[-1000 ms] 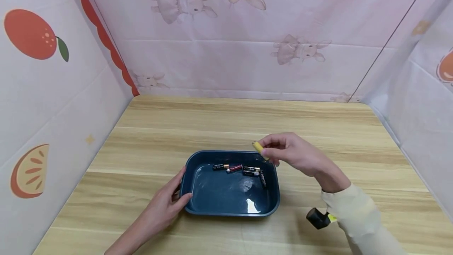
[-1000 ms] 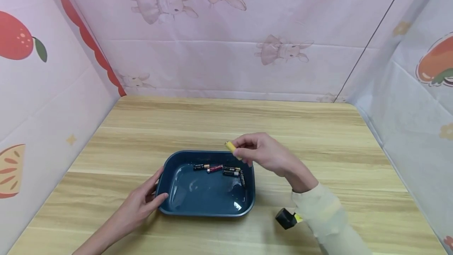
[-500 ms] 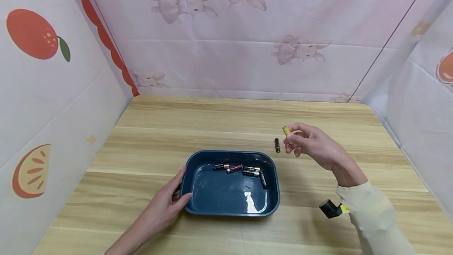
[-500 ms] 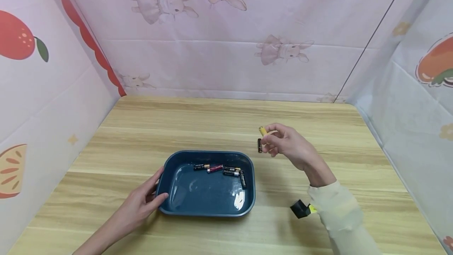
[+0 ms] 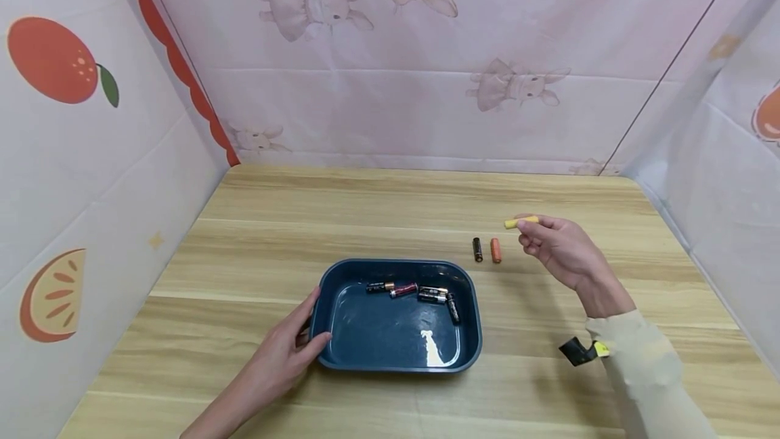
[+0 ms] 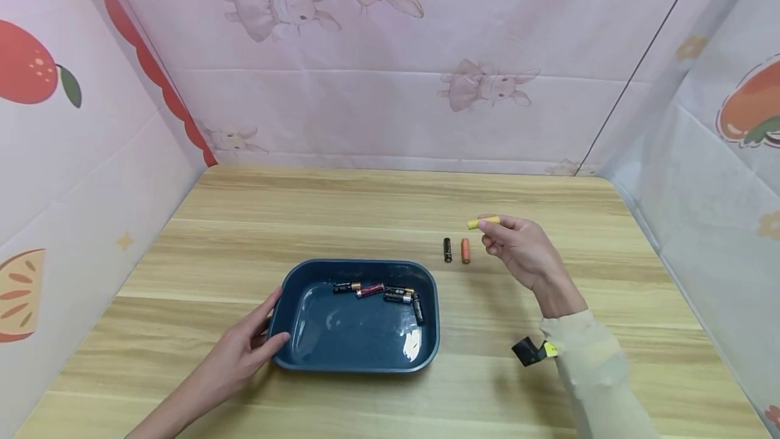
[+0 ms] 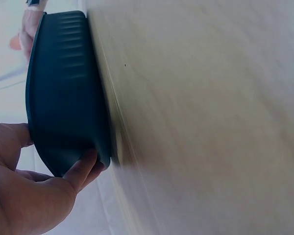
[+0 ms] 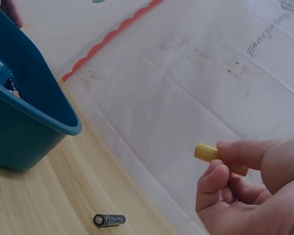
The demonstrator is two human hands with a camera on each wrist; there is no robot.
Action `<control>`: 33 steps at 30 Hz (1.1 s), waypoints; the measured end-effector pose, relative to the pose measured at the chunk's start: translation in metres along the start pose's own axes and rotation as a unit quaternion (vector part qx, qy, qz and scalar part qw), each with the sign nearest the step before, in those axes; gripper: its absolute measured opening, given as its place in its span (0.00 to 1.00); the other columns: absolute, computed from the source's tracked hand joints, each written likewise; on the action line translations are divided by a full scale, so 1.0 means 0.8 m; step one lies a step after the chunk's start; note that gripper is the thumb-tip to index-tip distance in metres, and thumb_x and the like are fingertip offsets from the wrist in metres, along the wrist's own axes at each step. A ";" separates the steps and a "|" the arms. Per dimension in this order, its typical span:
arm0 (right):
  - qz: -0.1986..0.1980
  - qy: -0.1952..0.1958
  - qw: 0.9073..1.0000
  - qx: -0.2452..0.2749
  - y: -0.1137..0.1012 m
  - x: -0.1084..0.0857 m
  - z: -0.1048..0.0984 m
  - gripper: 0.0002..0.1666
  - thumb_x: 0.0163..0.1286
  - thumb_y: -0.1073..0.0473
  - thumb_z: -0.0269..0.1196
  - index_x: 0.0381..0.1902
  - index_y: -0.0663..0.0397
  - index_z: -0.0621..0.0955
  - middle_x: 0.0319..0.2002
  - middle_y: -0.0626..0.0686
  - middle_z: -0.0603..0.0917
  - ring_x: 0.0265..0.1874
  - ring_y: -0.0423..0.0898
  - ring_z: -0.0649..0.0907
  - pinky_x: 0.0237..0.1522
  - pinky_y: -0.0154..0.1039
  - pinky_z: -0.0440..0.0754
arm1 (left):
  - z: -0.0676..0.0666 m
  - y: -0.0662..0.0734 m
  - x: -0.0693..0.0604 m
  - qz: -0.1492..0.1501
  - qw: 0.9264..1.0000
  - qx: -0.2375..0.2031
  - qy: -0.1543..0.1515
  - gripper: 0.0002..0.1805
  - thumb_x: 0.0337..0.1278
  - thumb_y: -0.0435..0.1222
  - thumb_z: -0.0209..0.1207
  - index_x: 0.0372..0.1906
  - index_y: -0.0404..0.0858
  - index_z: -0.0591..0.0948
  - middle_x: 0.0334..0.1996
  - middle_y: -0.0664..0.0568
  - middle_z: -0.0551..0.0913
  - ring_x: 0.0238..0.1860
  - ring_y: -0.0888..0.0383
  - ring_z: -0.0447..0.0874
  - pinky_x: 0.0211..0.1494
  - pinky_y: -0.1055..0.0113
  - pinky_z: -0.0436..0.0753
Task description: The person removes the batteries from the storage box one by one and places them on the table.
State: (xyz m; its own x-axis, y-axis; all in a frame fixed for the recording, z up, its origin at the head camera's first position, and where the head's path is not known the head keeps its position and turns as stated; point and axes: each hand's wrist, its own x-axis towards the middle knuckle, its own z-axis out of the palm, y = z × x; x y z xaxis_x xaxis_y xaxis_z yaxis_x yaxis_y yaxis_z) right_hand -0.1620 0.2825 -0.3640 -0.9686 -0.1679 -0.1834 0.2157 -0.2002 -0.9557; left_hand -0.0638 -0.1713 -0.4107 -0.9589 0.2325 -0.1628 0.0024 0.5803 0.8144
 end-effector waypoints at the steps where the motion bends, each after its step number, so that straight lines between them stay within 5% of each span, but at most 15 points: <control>1: -0.002 0.002 1.000 0.015 0.000 0.001 -0.002 0.07 0.78 0.63 0.62 0.46 0.56 0.86 0.37 0.48 0.80 0.32 0.40 0.77 0.32 0.29 0.78 | 0.000 0.000 0.000 0.000 1.000 0.002 0.000 0.41 0.74 0.33 0.61 0.83 0.39 0.53 0.79 0.36 0.58 0.71 0.39 0.71 0.65 0.57 0.80; 6: -0.010 0.000 0.998 0.069 0.001 0.004 -0.014 0.09 0.78 0.66 0.60 0.47 0.57 0.87 0.40 0.49 0.83 0.36 0.40 0.82 0.38 0.29 0.83 | 0.000 0.001 0.001 0.003 1.000 0.000 0.000 0.41 0.74 0.33 0.61 0.83 0.38 0.53 0.79 0.36 0.59 0.70 0.40 0.72 0.64 0.57 0.80; 12: -0.009 -0.012 0.998 0.067 0.006 0.012 -0.033 0.09 0.80 0.65 0.58 0.47 0.63 0.85 0.45 0.56 0.88 0.47 0.47 0.89 0.52 0.35 0.87 | 0.000 0.002 0.002 0.001 1.000 -0.006 -0.003 0.41 0.74 0.34 0.60 0.83 0.39 0.53 0.79 0.36 0.59 0.71 0.40 0.72 0.64 0.58 0.80; 17: 0.014 0.011 1.000 -0.023 0.016 0.019 -0.043 0.19 0.80 0.64 0.58 0.61 0.73 0.75 0.45 0.56 0.85 0.44 0.46 0.89 0.53 0.37 0.87 | 0.000 0.003 0.003 -0.001 1.000 -0.011 -0.004 0.42 0.74 0.34 0.61 0.84 0.39 0.53 0.79 0.36 0.59 0.71 0.40 0.72 0.65 0.57 0.79; 21: 0.020 0.031 0.989 -0.141 0.029 0.024 -0.042 0.34 0.82 0.60 0.57 0.74 0.77 0.61 0.43 0.53 0.82 0.39 0.41 0.86 0.49 0.36 0.88 | 0.000 0.004 0.003 -0.001 1.000 -0.012 -0.006 0.42 0.74 0.34 0.61 0.84 0.40 0.53 0.79 0.36 0.58 0.71 0.40 0.71 0.65 0.57 0.79; 29: 0.043 0.075 0.968 -0.235 0.053 0.033 -0.035 0.21 0.80 0.56 0.61 0.52 0.74 0.76 0.35 0.54 0.86 0.31 0.41 0.84 0.35 0.34 0.88 | -0.001 0.002 0.001 -0.007 1.000 -0.006 -0.007 0.42 0.74 0.34 0.60 0.84 0.39 0.52 0.79 0.37 0.58 0.72 0.40 0.70 0.66 0.56 0.78; 33: 0.056 0.089 0.956 -0.275 0.060 0.036 -0.032 0.22 0.79 0.56 0.61 0.52 0.76 0.80 0.32 0.53 0.86 0.27 0.40 0.84 0.31 0.34 0.88 | -0.001 0.000 0.000 -0.007 1.000 -0.008 -0.005 0.42 0.74 0.34 0.61 0.84 0.40 0.52 0.79 0.36 0.58 0.71 0.40 0.71 0.65 0.57 0.79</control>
State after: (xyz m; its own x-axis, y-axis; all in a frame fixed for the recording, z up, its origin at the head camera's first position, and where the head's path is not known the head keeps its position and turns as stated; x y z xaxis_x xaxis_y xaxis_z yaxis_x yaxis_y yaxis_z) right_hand -0.1829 0.2927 -0.4215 -0.9595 0.0188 -0.2809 0.2691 0.3552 -0.8952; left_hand -0.0642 -0.1718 -0.4100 -0.9557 0.2334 -0.1796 -0.0151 0.5704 0.8212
